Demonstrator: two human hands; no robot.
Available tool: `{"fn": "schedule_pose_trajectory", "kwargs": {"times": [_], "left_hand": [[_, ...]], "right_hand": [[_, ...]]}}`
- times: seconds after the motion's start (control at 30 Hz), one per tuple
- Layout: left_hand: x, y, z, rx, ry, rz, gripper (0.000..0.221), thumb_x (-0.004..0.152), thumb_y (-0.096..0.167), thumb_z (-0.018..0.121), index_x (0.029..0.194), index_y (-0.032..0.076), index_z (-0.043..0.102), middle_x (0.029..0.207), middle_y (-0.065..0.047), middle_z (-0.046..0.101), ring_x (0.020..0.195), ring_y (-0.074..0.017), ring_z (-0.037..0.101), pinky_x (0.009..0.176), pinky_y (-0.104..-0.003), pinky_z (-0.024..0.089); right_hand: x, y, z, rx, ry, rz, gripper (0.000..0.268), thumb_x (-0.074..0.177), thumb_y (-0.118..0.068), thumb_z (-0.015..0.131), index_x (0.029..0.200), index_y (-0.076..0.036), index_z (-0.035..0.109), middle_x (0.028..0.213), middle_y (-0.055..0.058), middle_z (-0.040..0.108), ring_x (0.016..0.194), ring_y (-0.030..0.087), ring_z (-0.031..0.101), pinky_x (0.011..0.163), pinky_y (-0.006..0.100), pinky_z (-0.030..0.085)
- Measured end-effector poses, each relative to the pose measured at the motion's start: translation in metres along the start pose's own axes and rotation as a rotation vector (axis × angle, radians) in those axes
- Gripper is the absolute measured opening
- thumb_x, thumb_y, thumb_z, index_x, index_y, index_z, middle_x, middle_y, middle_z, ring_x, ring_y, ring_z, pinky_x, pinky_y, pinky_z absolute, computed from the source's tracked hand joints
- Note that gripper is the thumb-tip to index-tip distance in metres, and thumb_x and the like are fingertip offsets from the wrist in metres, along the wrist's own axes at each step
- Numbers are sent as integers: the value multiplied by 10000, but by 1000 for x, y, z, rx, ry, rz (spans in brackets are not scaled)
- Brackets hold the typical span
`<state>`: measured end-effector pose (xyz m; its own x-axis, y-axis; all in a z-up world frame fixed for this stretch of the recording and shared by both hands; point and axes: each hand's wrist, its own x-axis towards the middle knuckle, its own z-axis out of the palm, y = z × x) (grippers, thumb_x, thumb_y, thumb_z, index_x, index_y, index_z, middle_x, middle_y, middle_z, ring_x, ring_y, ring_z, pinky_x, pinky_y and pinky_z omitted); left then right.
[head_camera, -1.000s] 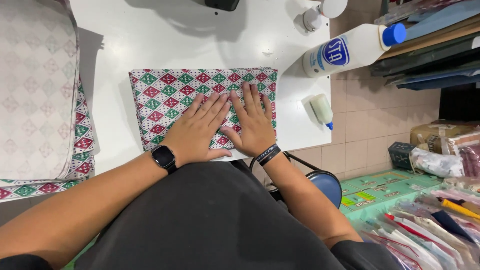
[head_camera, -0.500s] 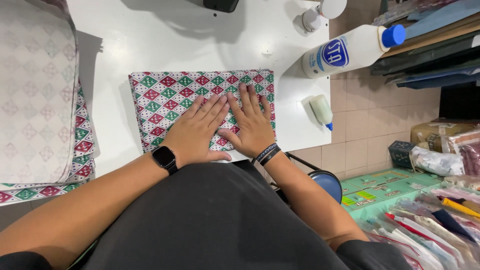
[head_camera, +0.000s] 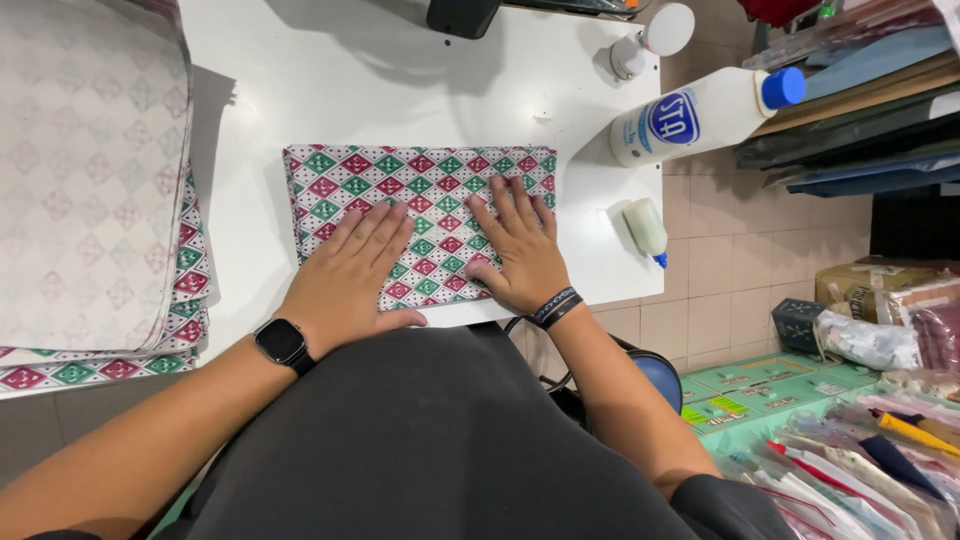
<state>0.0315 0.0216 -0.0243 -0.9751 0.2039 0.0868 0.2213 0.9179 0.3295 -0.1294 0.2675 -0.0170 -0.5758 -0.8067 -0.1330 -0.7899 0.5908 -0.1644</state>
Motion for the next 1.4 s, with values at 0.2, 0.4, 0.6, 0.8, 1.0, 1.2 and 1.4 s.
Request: {"fn": "schedule_pose_trajectory", "kwargs": {"times": [0.2,0.4,0.6,0.8,1.0,1.2,1.4], "left_hand": [[-25,-4,-2,-54,27,-149,1236,759,851,489,1626,27,179,1722,-165,92,1585,-314,73,1300,-448,-3],[-32,-7,-7,-120,27,-202,1259,752,850,521,1622,0,197,1712,-195,116,1579,-341,89,1291,-477,14],[-45,-13,-13,-130,22,-177,1183,790,818,532,1615,16,257,1706,-187,181,1571,-343,152,1281,-505,71],[-42,-4,-60,-670,250,-412,861,926,469,639,1576,-3,329,1658,-306,169,1514,-461,215,1228,-570,222],[-19,-5,-73,-1030,403,-702,763,1068,286,564,1573,-103,144,1562,-442,180,1463,-545,246,1187,-566,308],[-10,-6,-84,-1084,335,-812,788,1041,312,598,1584,-64,169,1597,-377,237,1485,-471,257,1202,-549,277],[-6,-4,-88,-1038,306,-775,729,1044,231,591,1569,-106,214,1567,-405,280,1459,-505,267,1182,-577,275]], "right_hand": [[3,2,-7,59,33,160,939,945,-819,260,1666,-225,171,1730,117,125,1592,295,65,1266,505,31],[5,4,-4,86,61,194,1006,941,-821,355,1664,-144,174,1728,148,121,1596,307,64,1275,492,32],[-5,36,1,369,69,115,706,1077,-551,456,1667,-228,239,1741,24,94,1597,204,44,1279,477,42],[-8,40,-14,761,481,429,567,1031,-262,687,1537,-134,467,1549,118,486,1393,323,506,1101,411,520],[-1,29,-58,1005,333,846,442,1010,-345,656,1348,-60,654,1242,216,701,1119,341,711,885,395,635],[4,44,-57,1196,305,908,471,979,-333,694,1326,-18,648,1142,197,738,967,288,764,744,371,680],[-26,48,-45,1295,263,929,446,1004,-262,659,1281,87,630,1062,212,730,891,262,748,737,369,669]]}}
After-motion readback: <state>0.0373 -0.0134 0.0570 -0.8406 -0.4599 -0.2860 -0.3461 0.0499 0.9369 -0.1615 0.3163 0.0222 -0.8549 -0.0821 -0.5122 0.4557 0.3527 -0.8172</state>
